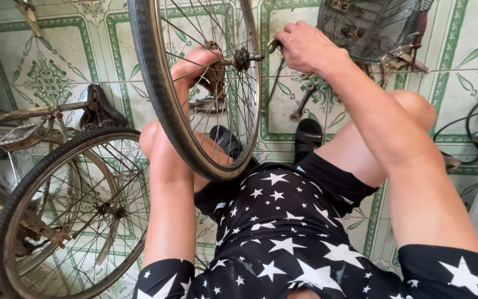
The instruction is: The person manipulates the axle and hub of a bicycle wheel while sitting on the floor, using a small metal tool to work on the components.
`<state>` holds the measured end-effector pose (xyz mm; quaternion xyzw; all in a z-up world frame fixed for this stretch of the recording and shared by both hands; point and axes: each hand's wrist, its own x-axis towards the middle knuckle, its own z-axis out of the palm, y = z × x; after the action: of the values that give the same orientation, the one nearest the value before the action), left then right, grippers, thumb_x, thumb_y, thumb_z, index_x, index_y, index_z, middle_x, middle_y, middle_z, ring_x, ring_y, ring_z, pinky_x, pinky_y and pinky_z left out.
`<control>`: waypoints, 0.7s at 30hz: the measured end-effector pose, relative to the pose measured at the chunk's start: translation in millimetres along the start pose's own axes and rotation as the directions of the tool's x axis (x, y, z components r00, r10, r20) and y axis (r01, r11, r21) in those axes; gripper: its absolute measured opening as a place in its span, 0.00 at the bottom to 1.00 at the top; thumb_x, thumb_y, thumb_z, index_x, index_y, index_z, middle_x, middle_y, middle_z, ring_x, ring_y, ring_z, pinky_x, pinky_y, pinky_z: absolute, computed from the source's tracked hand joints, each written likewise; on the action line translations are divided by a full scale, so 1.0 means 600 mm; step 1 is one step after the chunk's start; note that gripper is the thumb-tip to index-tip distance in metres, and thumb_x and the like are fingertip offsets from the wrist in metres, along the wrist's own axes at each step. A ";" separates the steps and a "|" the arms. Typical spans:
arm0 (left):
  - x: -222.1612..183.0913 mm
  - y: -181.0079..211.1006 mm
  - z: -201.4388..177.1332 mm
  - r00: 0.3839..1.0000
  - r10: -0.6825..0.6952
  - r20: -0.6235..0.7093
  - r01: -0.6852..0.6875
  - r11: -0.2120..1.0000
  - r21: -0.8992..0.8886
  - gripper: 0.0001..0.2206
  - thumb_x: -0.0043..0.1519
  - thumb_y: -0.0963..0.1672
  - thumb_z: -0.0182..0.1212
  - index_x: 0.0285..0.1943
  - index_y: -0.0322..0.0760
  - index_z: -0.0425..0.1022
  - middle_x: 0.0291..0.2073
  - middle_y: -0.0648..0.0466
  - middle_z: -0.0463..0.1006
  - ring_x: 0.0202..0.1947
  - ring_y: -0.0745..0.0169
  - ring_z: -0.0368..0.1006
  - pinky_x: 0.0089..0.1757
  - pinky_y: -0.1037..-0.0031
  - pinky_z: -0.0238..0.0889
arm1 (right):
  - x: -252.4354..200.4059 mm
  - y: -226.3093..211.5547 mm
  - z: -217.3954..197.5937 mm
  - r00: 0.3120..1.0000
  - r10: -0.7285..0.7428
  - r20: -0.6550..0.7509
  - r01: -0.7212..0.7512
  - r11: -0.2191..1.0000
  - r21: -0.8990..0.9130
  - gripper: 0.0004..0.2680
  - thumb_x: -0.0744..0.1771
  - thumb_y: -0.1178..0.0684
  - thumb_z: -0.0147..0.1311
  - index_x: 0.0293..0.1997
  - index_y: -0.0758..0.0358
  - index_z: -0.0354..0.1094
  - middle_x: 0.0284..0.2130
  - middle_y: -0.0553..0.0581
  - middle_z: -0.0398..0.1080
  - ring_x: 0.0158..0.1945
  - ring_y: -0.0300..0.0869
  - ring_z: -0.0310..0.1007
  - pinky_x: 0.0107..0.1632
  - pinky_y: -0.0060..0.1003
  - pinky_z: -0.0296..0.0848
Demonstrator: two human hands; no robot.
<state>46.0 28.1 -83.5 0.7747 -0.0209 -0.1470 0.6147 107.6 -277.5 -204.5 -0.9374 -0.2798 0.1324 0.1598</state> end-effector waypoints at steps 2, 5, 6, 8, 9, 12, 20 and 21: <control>0.006 -0.005 0.002 0.996 -0.088 -0.028 0.088 0.996 -0.001 0.11 0.69 0.47 0.53 0.51 0.41 0.80 0.40 0.58 0.77 0.42 0.68 0.70 0.48 0.74 0.61 | 0.016 0.007 0.013 0.998 -0.015 0.054 0.017 0.999 -0.035 0.11 0.67 0.57 0.49 0.54 0.65 0.71 0.45 0.67 0.69 0.52 0.58 0.68 0.54 0.52 0.70; 0.014 -0.021 -0.006 0.989 -0.145 -0.013 0.146 0.989 0.014 0.10 0.69 0.47 0.54 0.49 0.40 0.78 0.38 0.57 0.75 0.39 0.67 0.67 0.46 0.71 0.59 | 0.024 0.016 0.031 0.998 -0.026 0.050 0.029 0.997 -0.064 0.12 0.68 0.58 0.49 0.57 0.63 0.71 0.48 0.67 0.69 0.53 0.57 0.68 0.56 0.50 0.70; 0.019 -0.030 -0.008 0.984 -0.175 -0.006 0.175 0.984 0.019 0.10 0.69 0.47 0.55 0.48 0.39 0.77 0.37 0.57 0.74 0.38 0.66 0.66 0.45 0.71 0.59 | 0.028 0.018 0.034 0.998 -0.054 0.027 0.056 0.995 -0.078 0.13 0.68 0.58 0.49 0.58 0.63 0.71 0.47 0.67 0.69 0.53 0.57 0.68 0.57 0.49 0.70; 0.041 -0.056 -0.010 0.966 -0.259 0.015 0.259 0.965 0.032 0.09 0.68 0.47 0.55 0.47 0.39 0.76 0.36 0.57 0.73 0.37 0.66 0.65 0.43 0.69 0.57 | 0.033 0.016 0.039 0.994 -0.108 -0.014 0.106 0.989 -0.104 0.14 0.67 0.58 0.50 0.59 0.62 0.70 0.47 0.67 0.69 0.53 0.57 0.68 0.57 0.49 0.70; 0.054 -0.070 -0.011 0.950 -0.310 0.029 0.309 0.950 0.050 0.09 0.68 0.47 0.56 0.46 0.38 0.76 0.35 0.56 0.72 0.36 0.65 0.64 0.42 0.68 0.57 | 0.036 0.014 0.039 0.992 -0.127 -0.005 0.126 0.985 -0.114 0.14 0.67 0.58 0.50 0.59 0.62 0.70 0.47 0.67 0.69 0.53 0.56 0.68 0.57 0.48 0.69; 0.084 -0.115 -0.017 0.893 -0.444 0.076 0.434 0.894 0.113 0.09 0.68 0.47 0.57 0.44 0.37 0.74 0.33 0.56 0.69 0.34 0.64 0.61 0.40 0.66 0.55 | 0.049 0.005 0.028 0.986 -0.164 0.034 0.167 0.977 -0.131 0.15 0.66 0.59 0.52 0.60 0.62 0.69 0.47 0.66 0.68 0.54 0.56 0.67 0.58 0.48 0.69; 0.166 -0.209 -0.021 0.809 -0.563 0.168 0.527 0.822 0.217 0.11 0.64 0.48 0.59 0.38 0.36 0.70 0.27 0.55 0.65 0.28 0.63 0.57 0.33 0.62 0.52 | 0.057 -0.006 0.009 0.971 -0.238 0.025 0.239 0.965 -0.109 0.19 0.64 0.59 0.53 0.63 0.61 0.67 0.49 0.65 0.66 0.54 0.56 0.66 0.59 0.47 0.68; 0.168 -0.214 -0.020 0.826 -0.534 0.180 0.500 0.842 0.202 0.10 0.62 0.48 0.59 0.37 0.38 0.70 0.27 0.57 0.66 0.27 0.65 0.58 0.32 0.64 0.54 | 0.059 -0.006 0.010 0.969 -0.245 0.033 0.247 0.962 -0.117 0.18 0.64 0.59 0.53 0.63 0.61 0.67 0.50 0.65 0.66 0.55 0.55 0.66 0.59 0.47 0.68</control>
<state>126.2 49.5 -224.4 0.7718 0.1084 -0.3946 0.4867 132.5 -253.6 -214.3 -0.9020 -0.4029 0.1029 0.1159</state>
